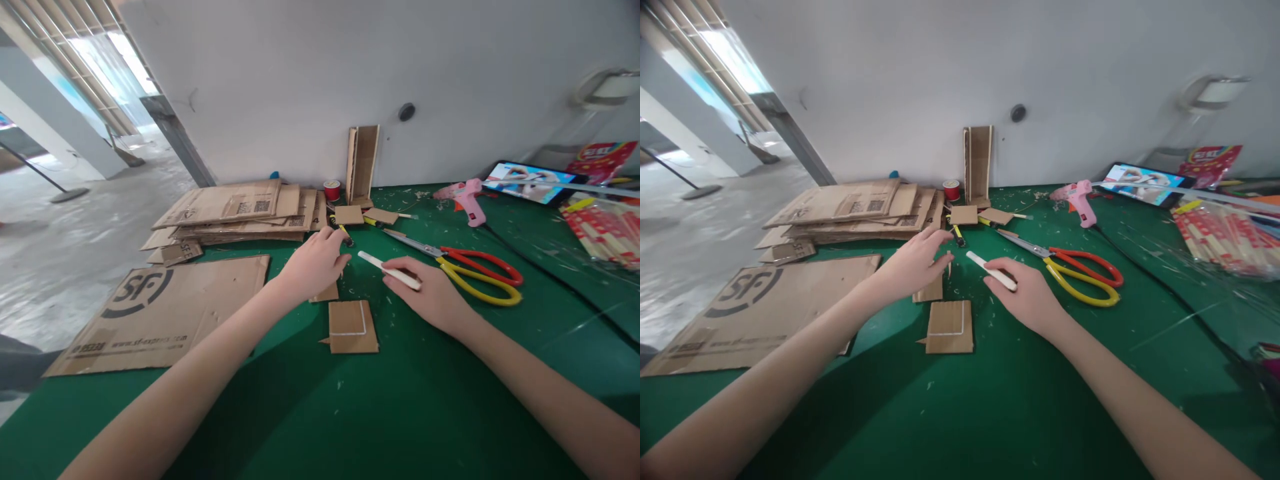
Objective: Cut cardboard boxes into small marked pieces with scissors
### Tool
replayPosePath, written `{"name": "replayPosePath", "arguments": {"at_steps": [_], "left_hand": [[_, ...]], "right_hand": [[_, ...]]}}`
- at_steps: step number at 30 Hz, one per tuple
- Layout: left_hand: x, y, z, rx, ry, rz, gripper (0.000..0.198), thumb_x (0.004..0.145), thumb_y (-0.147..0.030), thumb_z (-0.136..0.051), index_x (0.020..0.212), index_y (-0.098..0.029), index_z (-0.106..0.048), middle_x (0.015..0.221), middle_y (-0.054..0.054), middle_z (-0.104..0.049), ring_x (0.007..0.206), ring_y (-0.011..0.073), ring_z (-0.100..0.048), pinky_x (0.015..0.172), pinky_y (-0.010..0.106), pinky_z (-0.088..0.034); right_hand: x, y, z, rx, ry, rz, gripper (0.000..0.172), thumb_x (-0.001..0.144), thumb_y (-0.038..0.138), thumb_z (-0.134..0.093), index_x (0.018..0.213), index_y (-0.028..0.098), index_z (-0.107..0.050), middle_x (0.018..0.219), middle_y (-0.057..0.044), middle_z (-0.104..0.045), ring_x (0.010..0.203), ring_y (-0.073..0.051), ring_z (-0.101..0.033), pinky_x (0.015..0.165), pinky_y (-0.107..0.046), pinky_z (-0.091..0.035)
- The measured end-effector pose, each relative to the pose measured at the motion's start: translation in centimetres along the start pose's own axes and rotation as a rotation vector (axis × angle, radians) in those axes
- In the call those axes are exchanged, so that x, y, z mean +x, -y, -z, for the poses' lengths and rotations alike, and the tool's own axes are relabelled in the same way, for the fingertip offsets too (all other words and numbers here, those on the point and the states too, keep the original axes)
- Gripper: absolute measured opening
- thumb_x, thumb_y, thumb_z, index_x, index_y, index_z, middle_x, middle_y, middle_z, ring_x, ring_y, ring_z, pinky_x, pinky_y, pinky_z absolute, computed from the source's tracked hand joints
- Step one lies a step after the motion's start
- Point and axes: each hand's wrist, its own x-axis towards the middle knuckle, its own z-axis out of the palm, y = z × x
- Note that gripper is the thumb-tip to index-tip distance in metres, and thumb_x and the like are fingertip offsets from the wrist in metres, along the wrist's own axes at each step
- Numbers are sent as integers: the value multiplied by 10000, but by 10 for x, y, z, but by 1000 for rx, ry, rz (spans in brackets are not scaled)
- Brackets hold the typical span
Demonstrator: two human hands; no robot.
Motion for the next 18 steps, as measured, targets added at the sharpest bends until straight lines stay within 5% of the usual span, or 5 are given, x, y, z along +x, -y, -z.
{"name": "replayPosePath", "arguments": {"at_steps": [3, 5, 9, 12, 18], "left_hand": [[-11, -4, 14, 40, 364, -25, 148, 810, -287, -537, 804, -187, -645, 814, 54, -624, 756, 195, -567, 690, 282, -398], [-19, -6, 18, 21, 531, -18, 152, 742, -344, -616, 733, -193, -635, 742, 37, -600, 733, 196, -550, 649, 269, -381], [-28, -15, 15, 176, 526, -29, 229, 668, -375, -689, 763, -175, -628, 794, 61, -582, 913, 261, -528, 699, 280, -372], [-28, -19, 11, 256, 560, -51, 265, 708, -381, -666, 840, -153, -633, 870, 89, -596, 927, 267, -525, 710, 293, -369], [-25, -15, 9, 121, 538, -13, 161, 647, -319, -701, 692, -184, -625, 665, 30, -567, 743, 210, -527, 609, 261, -340]], "right_hand": [[0, -8, 7, -349, 50, 237, 389, 825, 362, -578, 1192, 233, -589, 1293, -103, -561, 1198, -310, -486, 974, -513, -392], [2, -11, 16, -549, 15, 285, 440, 852, 366, -533, 1258, 196, -551, 1335, -127, -521, 1235, -329, -438, 990, -523, -366], [4, -21, 40, -925, -78, 145, 359, 890, 236, -400, 1157, 97, -594, 1179, -202, -591, 1069, -356, -529, 841, -492, -430], [0, -36, 54, -1131, 63, 114, 319, 869, 135, -341, 973, 84, -639, 984, -218, -632, 921, -339, -565, 741, -464, -431], [-9, -62, 65, -1083, 24, 114, 261, 814, 109, -375, 745, 144, -624, 819, -181, -603, 785, -293, -538, 666, -413, -406]]}}
